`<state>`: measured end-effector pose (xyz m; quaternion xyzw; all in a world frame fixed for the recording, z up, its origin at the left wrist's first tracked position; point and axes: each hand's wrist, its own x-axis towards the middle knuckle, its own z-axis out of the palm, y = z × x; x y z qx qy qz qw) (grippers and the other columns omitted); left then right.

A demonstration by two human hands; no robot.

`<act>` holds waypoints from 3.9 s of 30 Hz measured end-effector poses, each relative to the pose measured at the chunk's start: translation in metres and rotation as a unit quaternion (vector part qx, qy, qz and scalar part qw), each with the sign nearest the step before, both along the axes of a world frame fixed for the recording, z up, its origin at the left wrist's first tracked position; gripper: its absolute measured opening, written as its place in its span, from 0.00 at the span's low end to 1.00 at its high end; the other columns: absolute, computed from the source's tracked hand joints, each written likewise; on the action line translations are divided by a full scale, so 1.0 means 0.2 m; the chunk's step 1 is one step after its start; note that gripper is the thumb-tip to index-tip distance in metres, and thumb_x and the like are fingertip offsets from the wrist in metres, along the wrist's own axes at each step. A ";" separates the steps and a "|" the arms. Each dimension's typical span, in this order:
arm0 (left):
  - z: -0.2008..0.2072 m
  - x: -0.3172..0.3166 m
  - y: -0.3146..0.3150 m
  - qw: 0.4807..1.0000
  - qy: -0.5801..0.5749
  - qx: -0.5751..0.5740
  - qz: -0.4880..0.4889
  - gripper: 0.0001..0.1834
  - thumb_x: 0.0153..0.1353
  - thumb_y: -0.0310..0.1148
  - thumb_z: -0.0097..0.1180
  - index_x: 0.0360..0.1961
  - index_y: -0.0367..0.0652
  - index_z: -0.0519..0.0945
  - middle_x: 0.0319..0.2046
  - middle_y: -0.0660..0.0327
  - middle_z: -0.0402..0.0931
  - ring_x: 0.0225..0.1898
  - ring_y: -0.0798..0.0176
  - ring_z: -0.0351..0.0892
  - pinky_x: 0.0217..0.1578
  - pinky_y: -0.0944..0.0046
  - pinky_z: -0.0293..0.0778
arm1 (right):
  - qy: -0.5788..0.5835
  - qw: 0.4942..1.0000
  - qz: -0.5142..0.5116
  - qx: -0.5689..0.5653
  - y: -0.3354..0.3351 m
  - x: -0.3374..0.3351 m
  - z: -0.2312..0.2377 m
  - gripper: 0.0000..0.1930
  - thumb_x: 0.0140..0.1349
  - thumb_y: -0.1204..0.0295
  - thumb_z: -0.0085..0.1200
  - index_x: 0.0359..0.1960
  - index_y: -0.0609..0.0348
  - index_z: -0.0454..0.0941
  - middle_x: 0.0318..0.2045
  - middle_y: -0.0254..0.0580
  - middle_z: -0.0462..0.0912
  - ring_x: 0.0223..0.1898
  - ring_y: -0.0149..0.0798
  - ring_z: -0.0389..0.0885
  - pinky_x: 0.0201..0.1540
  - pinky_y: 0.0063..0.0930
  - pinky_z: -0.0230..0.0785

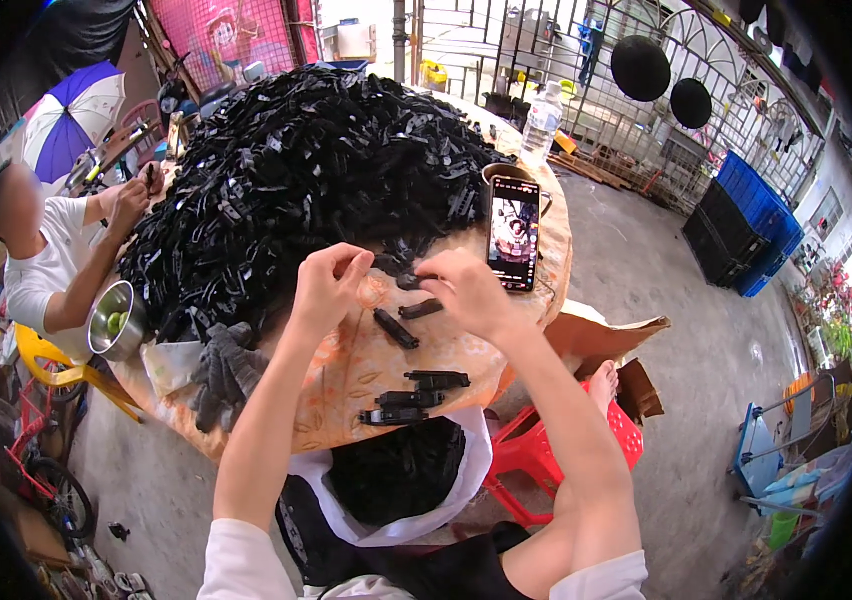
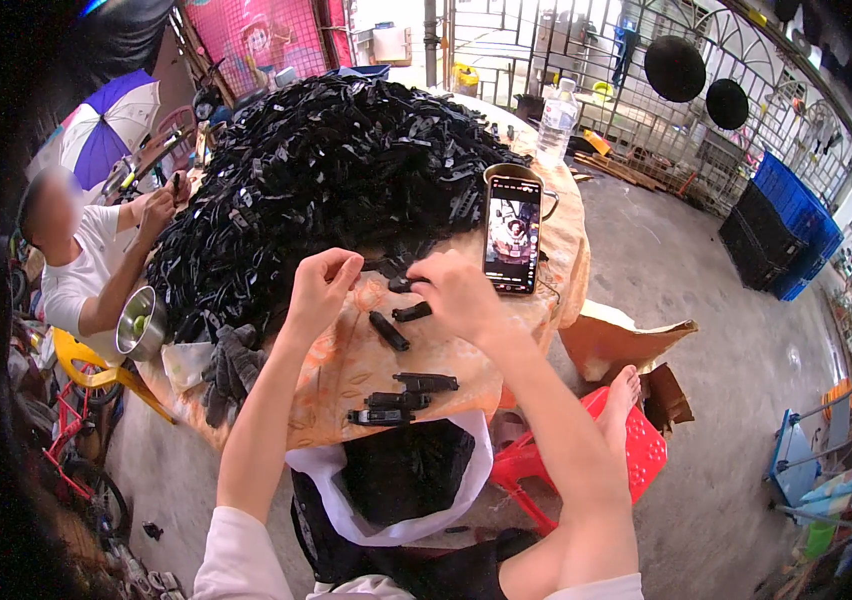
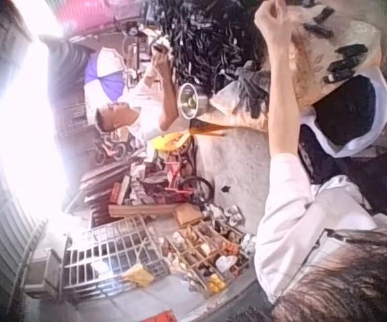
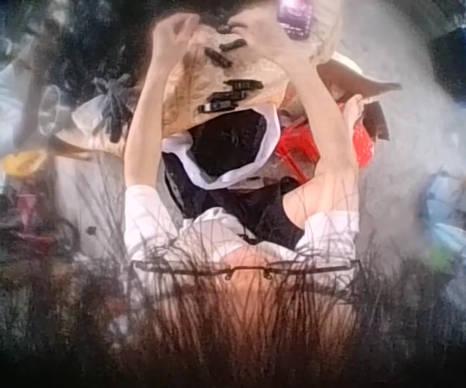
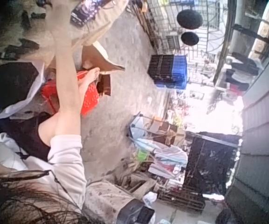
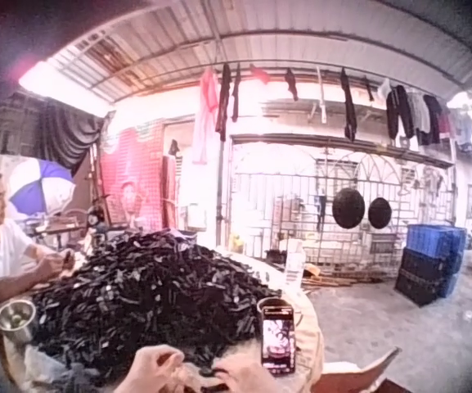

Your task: The person assembles small plastic components together by hand, stacks the assembled pieces on the table, and periodically interacts with a smartphone screen.

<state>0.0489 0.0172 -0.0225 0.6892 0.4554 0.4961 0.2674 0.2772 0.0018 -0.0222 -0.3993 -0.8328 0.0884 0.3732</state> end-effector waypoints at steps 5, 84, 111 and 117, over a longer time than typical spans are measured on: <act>0.01 -0.02 -0.02 1.000 0.014 0.001 -0.001 0.13 0.64 0.34 0.61 0.34 0.32 0.83 0.19 0.65 0.76 0.22 0.75 0.69 0.24 0.71 0.67 | 0.003 0.999 0.046 -0.013 -0.09 0.07 0.02 0.07 0.57 0.77 0.58 0.37 0.62 0.82 0.35 0.46 0.81 0.41 0.51 0.79 0.46 0.38 0.72; 0.06 0.01 -0.05 0.995 -0.081 0.043 0.026 0.05 0.61 0.21 0.52 0.31 0.32 0.79 0.21 0.62 0.79 0.25 0.76 0.77 0.27 0.74 0.72 | 0.061 0.998 -0.006 -0.022 -0.22 -0.22 0.00 0.12 0.51 0.72 0.66 0.36 0.62 0.80 0.26 0.49 0.81 0.27 0.48 0.79 0.33 0.39 0.71; 0.03 0.04 -0.07 0.999 0.018 0.032 -0.019 0.04 0.60 0.22 0.57 0.32 0.31 0.81 0.23 0.58 0.81 0.25 0.71 0.80 0.29 0.71 0.74 | -0.100 0.989 -0.083 0.067 -0.29 -0.32 -0.03 0.02 0.54 0.77 0.51 0.27 0.59 0.77 0.26 0.44 0.78 0.32 0.47 0.82 0.33 0.39 0.74; 0.01 0.03 -0.06 0.999 0.013 0.021 -0.025 0.04 0.59 0.22 0.57 0.33 0.31 0.81 0.23 0.58 0.81 0.25 0.71 0.79 0.29 0.71 0.75 | -0.130 0.984 -0.107 0.053 -0.29 -0.34 -0.04 0.03 0.55 0.76 0.52 0.29 0.58 0.79 0.27 0.44 0.78 0.26 0.47 0.82 0.30 0.39 0.75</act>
